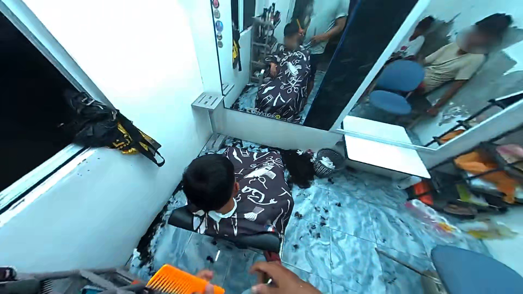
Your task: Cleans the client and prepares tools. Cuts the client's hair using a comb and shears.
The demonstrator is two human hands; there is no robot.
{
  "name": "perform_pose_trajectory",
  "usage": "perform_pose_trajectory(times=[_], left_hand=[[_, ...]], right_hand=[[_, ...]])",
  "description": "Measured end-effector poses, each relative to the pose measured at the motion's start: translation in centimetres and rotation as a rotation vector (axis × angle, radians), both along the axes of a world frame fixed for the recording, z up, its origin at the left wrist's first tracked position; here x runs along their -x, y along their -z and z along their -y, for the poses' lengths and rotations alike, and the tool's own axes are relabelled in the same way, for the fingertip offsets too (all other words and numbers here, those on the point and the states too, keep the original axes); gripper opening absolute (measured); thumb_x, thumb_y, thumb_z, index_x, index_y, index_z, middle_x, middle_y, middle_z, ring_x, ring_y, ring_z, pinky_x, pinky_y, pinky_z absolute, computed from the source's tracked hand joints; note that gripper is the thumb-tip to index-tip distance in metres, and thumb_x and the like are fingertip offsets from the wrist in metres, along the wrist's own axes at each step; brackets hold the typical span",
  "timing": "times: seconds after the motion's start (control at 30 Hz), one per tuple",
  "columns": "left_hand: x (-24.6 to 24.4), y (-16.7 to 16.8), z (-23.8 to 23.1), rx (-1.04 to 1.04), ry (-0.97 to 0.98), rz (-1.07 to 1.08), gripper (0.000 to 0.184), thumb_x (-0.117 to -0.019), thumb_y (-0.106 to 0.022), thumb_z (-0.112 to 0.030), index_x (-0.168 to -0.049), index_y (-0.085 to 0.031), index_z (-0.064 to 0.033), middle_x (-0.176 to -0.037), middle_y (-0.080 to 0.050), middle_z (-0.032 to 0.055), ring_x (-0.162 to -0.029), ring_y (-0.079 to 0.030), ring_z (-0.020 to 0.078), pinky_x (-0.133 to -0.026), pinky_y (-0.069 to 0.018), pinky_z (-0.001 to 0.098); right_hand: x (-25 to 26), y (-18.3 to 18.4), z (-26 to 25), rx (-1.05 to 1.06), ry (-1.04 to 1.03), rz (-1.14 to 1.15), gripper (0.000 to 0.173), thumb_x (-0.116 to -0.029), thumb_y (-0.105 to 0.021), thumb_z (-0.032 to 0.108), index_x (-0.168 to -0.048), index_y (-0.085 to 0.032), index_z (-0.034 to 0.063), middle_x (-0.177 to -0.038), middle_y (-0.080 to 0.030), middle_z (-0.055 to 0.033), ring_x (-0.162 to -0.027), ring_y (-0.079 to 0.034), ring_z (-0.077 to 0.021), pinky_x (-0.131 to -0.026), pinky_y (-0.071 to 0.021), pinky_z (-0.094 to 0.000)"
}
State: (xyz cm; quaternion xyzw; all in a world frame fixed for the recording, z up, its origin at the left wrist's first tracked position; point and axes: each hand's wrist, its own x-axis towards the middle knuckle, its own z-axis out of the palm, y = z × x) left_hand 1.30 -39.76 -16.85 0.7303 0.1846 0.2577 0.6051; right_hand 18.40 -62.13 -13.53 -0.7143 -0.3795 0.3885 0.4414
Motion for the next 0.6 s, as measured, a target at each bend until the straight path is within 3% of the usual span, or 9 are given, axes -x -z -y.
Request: perform_pose_trajectory(times=[0.03, 0.1, 0.17, 0.23, 0.3, 0.37, 0.4, 0.47, 0.6], left_hand=[[-0.8, -0.9, -0.9, -0.01, 0.079, 0.028, 0.051, -0.1091, -0.041, -0.043, -0.13, -0.049, 0.0022, -0.12, -0.063, 0.0024, -0.115, -0.058, 0.0039, -0.104, -0.0483, 0.0307], [-1.9, -2.6, -1.9, 0.019, 0.222, 0.096, 0.049, -0.1069, -0.04, -0.055, -0.13, -0.052, -0.0134, -0.133, -0.058, -0.005, -0.127, -0.052, 0.0045, -0.11, -0.0438, 0.0326], [-2.8, -3.9, -2.1, 0.078, 0.306, 0.168, 0.051, -0.104, -0.042, -0.061, -0.135, -0.052, -0.022, -0.133, -0.059, -0.0082, -0.127, -0.054, 0.0063, -0.109, -0.0453, 0.0324], [-3.5, -4.4, -1.6, 0.101, 0.35, 0.229, 0.043, -0.1036, -0.041, -0.061, -0.127, -0.056, -0.0281, -0.132, -0.059, -0.0113, -0.126, -0.054, 0.0057, -0.107, -0.0463, 0.0302], [-4.1, -3.9, -0.9, 0.048, 0.397, 0.231, 0.036, -0.1061, -0.041, -0.056, -0.116, -0.058, -0.0266, -0.133, -0.056, -0.0095, -0.131, -0.049, 0.0063, -0.112, -0.0421, 0.0319], [-4.0, -3.0, -0.9, -0.074, 0.448, 0.114, 0.046, -0.1089, -0.042, -0.045, -0.127, -0.061, -0.0068, -0.134, -0.06, 0.01, -0.133, -0.053, 0.0192, -0.114, -0.0427, 0.0446], [-4.1, -2.9, -1.3, -0.12, 0.479, 0.027, 0.048, -0.1087, -0.041, -0.04, -0.127, -0.064, -0.0024, -0.134, -0.061, 0.0161, -0.132, -0.054, 0.0265, -0.113, -0.0419, 0.0512], [-4.3, -3.0, -2.8, -0.131, 0.509, -0.096, 0.044, -0.1077, -0.041, -0.031, -0.12, -0.07, -0.0012, -0.131, -0.064, 0.0178, -0.129, -0.056, 0.0314, -0.111, -0.0408, 0.0547], [-5.8, -4.9, -8.6, -0.152, 0.356, -0.123, 0.036, -0.1072, -0.04, -0.017, -0.114, -0.069, 0.0038, -0.118, -0.07, 0.0159, -0.118, -0.063, 0.0252, -0.106, -0.0481, 0.0464]], right_hand=[[1.3, -1.2, -2.6, -0.074, -0.092, 0.047, 0.046, -0.1011, -0.067, 0.03, -0.139, -0.059, 0.0043, -0.107, -0.071, -0.0177, -0.093, -0.071, -0.0288, -0.088, -0.0587, -0.0497], [3.4, -3.0, -6.4, -0.207, -0.129, 0.17, 0.044, -0.1032, -0.064, 0.027, -0.14, -0.059, 0.0043, -0.116, -0.069, -0.0186, -0.099, -0.069, -0.0287, -0.092, -0.0569, -0.0474], [4.7, -4.3, -8.2, -0.354, -0.04, 0.268, 0.032, -0.1047, -0.061, 0.021, -0.127, -0.065, -0.0016, -0.11, -0.07, -0.02, -0.097, -0.07, -0.0266, -0.09, -0.0584, -0.0428], [5.4, -4.6, -8.7, -0.464, 0.068, 0.319, 0.023, -0.105, -0.058, 0.014, -0.114, -0.067, -0.0045, -0.099, -0.071, -0.018, -0.086, -0.069, -0.0212, -0.082, -0.0593, -0.0359], [5.4, -4.3, -7.9, -0.444, 0.18, 0.39, 0.02, -0.104, -0.057, 0.011, -0.112, -0.068, -0.003, -0.095, -0.072, -0.0155, -0.083, -0.07, -0.0188, -0.079, -0.0598, -0.0349], [4.2, -4.0, -6.5, -0.379, 0.363, 0.491, 0.02, -0.1036, -0.056, 0.013, -0.111, -0.071, 0.0009, -0.095, -0.074, -0.0102, -0.082, -0.071, -0.0143, -0.078, -0.0613, -0.0333], [3.0, -4.3, -6.0, -0.351, 0.485, 0.527, 0.021, -0.1035, -0.056, 0.013, -0.111, -0.071, 0.0016, -0.093, -0.074, -0.0077, -0.078, -0.07, -0.0119, -0.074, -0.0614, -0.0319], [-0.8, -5.4, -5.3, -0.304, 0.702, 0.591, 0.024, -0.1038, -0.055, 0.015, -0.116, -0.07, 0.0005, -0.092, -0.074, -0.006, -0.073, -0.069, -0.0105, -0.069, -0.0612, -0.0317], [-8.8, -7.1, -6.4, -0.299, 0.834, 0.839, 0.026, -0.1042, -0.055, 0.017, -0.12, -0.072, 0.0037, -0.099, -0.074, -0.0058, -0.085, -0.071, -0.01, -0.08, -0.0612, -0.0292]])
